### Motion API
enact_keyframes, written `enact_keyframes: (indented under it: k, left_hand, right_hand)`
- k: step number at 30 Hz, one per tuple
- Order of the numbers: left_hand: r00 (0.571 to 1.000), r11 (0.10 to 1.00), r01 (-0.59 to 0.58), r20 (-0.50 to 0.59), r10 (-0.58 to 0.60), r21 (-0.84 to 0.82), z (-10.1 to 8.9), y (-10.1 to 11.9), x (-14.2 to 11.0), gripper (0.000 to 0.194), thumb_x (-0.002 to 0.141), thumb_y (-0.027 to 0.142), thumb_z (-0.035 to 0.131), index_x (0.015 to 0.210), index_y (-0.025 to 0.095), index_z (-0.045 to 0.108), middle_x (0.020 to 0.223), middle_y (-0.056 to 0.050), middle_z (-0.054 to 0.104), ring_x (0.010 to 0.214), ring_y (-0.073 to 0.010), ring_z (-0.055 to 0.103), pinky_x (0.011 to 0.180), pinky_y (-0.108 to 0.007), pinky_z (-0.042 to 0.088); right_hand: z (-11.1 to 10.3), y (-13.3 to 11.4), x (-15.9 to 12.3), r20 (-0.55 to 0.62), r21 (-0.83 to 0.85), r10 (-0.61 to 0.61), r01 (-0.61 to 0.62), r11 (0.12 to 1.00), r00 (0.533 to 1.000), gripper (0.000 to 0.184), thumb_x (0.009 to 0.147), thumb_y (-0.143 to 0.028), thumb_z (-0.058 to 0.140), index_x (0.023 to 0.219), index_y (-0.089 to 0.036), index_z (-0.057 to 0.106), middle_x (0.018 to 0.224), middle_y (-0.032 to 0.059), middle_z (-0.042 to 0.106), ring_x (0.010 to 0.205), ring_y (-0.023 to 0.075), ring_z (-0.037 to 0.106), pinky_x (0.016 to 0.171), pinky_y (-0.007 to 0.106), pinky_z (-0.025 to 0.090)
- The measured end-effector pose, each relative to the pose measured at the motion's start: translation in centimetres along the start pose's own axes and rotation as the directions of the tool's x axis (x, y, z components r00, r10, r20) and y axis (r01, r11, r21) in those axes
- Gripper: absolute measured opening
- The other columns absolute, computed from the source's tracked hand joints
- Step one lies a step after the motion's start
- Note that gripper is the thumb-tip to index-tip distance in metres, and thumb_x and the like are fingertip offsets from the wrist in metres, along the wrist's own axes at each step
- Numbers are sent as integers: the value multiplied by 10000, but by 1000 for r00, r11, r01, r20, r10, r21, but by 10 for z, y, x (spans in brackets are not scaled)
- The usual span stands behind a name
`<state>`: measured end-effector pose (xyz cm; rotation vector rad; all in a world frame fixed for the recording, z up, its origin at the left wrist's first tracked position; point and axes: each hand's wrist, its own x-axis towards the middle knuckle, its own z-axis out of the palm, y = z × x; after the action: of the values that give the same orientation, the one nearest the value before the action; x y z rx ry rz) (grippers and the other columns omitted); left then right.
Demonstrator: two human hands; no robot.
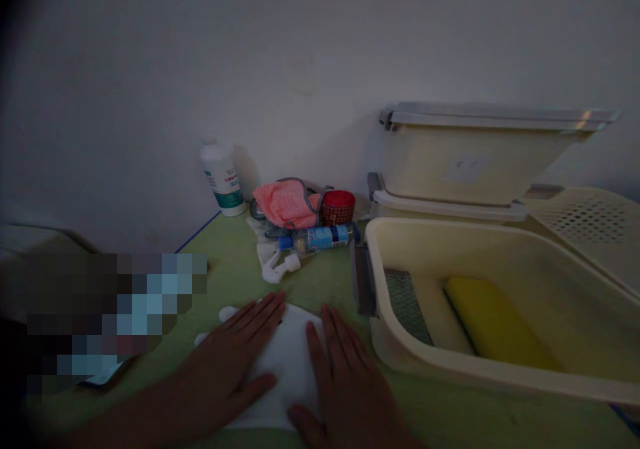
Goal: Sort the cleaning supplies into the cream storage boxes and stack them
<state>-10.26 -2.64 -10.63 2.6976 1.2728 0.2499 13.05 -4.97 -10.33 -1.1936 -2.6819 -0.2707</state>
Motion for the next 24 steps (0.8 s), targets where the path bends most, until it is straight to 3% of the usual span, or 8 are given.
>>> enact_keyframes:
  k: [8, 13, 16, 24]
  left_hand:
    - [1000, 1000, -2, 19, 2, -20, -7, 5, 4, 671, 890, 469, 368, 1433, 148, 139, 1497, -112, 136, 1376, -247, 159, 1110, -436, 242]
    - [1000, 1000, 5, 19, -4, -28, -9, 6, 4, 657, 893, 465, 356, 1426, 128, 171, 1494, -122, 138, 1377, -249, 145, 1112, -444, 232]
    - [1000, 999, 0, -3, 0, -48, -8, 6, 3, 648, 889, 450, 373, 1421, 130, 190, 1495, -119, 148, 1378, -244, 148, 1116, -433, 226]
    - [1000, 998, 11, 0, -11, -64, -6, 4, 2, 648, 896, 456, 347, 1422, 118, 177, 1495, -124, 147, 1379, -238, 142, 1120, -433, 215]
  right_hand:
    - [-4, -1, 4, 48, 44, 57, -59, 997, 997, 716, 808, -491, 499, 1338, -20, 394, 1372, 279, 329, 1254, 375, 370, 920, 485, 453]
    - [-17, -8, 16, 30, 55, 58, -60, 997, 998, 667, 868, -428, 416, 1364, 8, 322, 1423, 223, 256, 1291, 315, 329, 971, 444, 428]
    - [-14, -13, 20, 46, 65, 43, -46, 997, 998, 604, 884, -372, 390, 1357, 0, 341, 1420, 205, 275, 1293, 285, 331, 980, 400, 426]
    - [-1, -14, 24, 116, 60, 49, -56, 997, 992, 627, 852, -401, 424, 1336, -4, 381, 1392, 220, 307, 1262, 326, 364, 969, 449, 422]
